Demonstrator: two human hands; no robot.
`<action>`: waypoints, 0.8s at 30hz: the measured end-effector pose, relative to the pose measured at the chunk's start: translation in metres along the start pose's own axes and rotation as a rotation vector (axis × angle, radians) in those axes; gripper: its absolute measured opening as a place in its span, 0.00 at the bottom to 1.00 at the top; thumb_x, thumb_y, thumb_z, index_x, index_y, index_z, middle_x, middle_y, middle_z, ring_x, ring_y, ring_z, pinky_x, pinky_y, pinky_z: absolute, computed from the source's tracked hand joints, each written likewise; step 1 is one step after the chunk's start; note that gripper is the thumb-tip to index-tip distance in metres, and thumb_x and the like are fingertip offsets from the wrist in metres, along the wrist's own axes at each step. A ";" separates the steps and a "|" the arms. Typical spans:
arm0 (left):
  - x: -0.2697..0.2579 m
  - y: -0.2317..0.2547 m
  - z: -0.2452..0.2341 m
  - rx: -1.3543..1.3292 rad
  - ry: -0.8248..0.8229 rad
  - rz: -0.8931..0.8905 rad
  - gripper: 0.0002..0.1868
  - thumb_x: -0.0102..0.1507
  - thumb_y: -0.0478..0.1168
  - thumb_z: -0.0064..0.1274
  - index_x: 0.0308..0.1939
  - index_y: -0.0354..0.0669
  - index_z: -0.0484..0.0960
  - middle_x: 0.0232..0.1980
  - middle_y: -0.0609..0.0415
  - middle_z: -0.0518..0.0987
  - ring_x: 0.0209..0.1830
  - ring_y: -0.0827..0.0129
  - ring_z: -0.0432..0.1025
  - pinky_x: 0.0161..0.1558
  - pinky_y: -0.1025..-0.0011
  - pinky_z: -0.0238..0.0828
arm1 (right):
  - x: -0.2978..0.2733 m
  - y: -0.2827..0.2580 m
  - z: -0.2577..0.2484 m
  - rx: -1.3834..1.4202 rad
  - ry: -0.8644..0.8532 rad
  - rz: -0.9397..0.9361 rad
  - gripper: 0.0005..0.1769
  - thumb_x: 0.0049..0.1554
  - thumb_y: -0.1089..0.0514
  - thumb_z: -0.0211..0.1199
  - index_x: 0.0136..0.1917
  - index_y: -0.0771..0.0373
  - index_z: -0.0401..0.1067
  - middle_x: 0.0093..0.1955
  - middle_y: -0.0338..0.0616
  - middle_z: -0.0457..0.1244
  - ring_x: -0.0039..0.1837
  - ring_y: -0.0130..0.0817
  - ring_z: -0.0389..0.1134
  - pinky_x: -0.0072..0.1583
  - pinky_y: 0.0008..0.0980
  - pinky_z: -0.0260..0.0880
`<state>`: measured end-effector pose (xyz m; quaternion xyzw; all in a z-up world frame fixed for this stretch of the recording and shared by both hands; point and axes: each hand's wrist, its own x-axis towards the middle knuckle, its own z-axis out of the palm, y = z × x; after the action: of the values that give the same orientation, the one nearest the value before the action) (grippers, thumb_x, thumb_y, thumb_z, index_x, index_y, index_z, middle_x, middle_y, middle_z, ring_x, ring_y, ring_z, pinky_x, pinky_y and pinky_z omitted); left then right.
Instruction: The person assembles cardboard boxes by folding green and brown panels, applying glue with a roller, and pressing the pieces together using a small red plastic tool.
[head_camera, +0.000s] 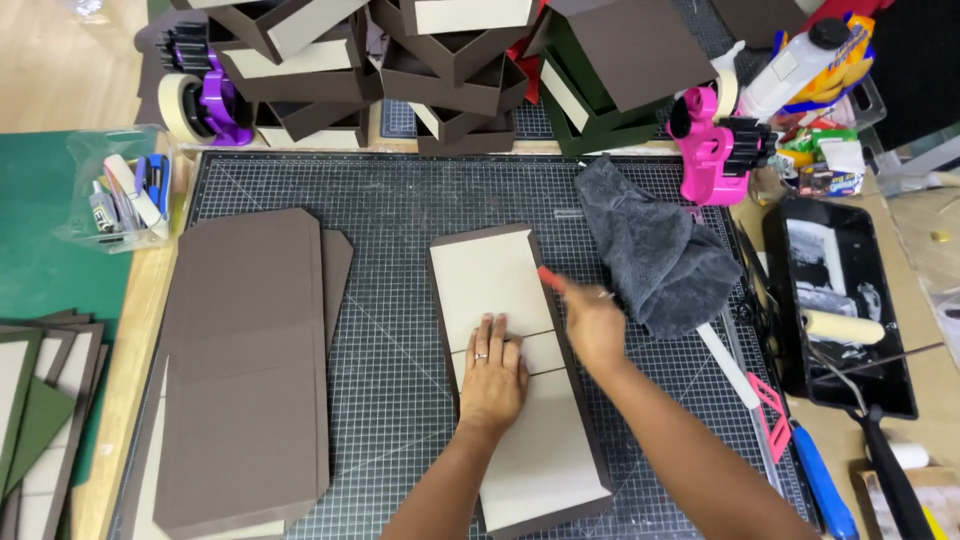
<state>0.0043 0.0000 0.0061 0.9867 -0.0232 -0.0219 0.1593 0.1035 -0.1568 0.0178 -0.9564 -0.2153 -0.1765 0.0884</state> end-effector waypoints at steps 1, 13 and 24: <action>-0.003 0.001 -0.001 0.001 0.013 0.009 0.16 0.72 0.48 0.34 0.60 0.48 0.63 0.79 0.46 0.52 0.83 0.49 0.39 0.80 0.52 0.34 | -0.005 -0.001 0.009 -0.229 0.032 0.013 0.18 0.63 0.53 0.56 0.64 0.32 0.72 0.37 0.37 0.66 0.37 0.34 0.70 0.37 0.33 0.70; -0.005 -0.007 0.029 -0.044 0.295 0.061 0.15 0.70 0.48 0.40 0.53 0.42 0.69 0.73 0.42 0.62 0.80 0.48 0.51 0.78 0.51 0.44 | -0.046 0.005 0.005 -0.175 -0.067 -0.030 0.15 0.62 0.50 0.57 0.60 0.29 0.74 0.39 0.29 0.67 0.42 0.30 0.71 0.41 0.28 0.71; -0.001 -0.003 0.022 -0.022 0.165 0.011 0.16 0.71 0.49 0.37 0.54 0.44 0.69 0.74 0.44 0.60 0.82 0.51 0.47 0.80 0.53 0.39 | -0.023 0.053 0.011 0.274 -0.228 -0.091 0.20 0.63 0.61 0.56 0.65 0.46 0.74 0.50 0.39 0.71 0.57 0.40 0.71 0.60 0.39 0.71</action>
<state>0.0023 -0.0041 -0.0158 0.9832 -0.0152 0.0601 0.1714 0.1110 -0.2104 -0.0061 -0.9385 -0.2889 -0.0398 0.1848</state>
